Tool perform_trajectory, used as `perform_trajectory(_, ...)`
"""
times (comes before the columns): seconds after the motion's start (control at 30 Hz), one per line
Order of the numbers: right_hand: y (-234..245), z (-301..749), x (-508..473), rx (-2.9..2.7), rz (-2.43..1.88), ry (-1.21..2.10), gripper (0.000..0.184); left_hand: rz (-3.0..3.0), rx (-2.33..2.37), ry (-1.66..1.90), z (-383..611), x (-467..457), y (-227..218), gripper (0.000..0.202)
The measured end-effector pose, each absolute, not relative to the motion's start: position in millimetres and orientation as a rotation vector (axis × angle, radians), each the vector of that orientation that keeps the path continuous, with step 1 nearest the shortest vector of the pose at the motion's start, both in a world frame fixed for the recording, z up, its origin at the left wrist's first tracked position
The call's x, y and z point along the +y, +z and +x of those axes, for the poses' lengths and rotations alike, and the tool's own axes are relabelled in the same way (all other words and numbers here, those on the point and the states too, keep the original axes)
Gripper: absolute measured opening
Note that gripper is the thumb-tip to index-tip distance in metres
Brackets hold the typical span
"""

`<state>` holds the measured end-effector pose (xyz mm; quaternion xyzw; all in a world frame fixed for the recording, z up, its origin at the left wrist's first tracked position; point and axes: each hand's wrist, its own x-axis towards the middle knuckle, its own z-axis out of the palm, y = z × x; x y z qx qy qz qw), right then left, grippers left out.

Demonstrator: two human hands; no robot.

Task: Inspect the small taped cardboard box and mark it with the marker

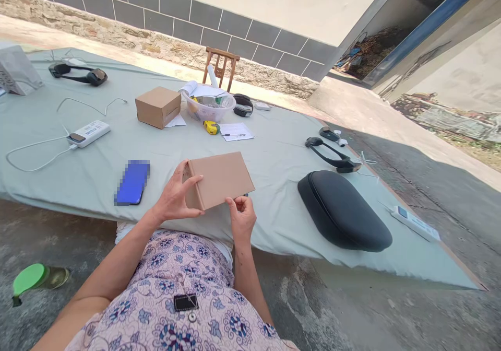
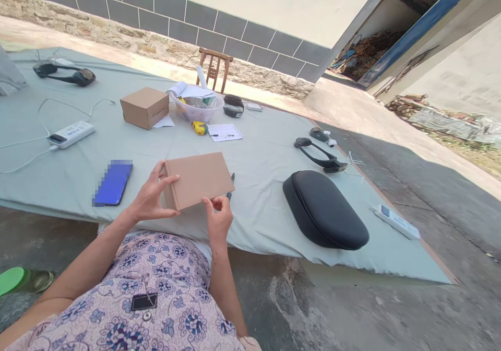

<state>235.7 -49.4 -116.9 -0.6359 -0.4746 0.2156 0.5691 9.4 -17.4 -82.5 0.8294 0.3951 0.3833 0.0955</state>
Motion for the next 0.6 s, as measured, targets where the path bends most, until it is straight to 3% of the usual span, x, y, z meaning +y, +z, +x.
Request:
perform_trajectory(0.2, -127.8, 257.2, -35.4, -0.913, -1.512, 0.442, 0.072, 2.363, 1.116, 1.046, -10.8, -13.1, -75.3, 0.086)
perform_trajectory(0.37, -128.6, 257.5, -35.5, -1.027, -1.477, 0.573, 0.061, 2.195, 1.105, 0.976, -26.8, -8.4, -75.4, 0.082)
perform_trajectory(0.6, -123.9, 248.7, -43.0, -1.065, -1.477, 0.464, 0.051, 1.982, 1.1, 1.005, -35.0, -4.6, -74.5, 0.061)
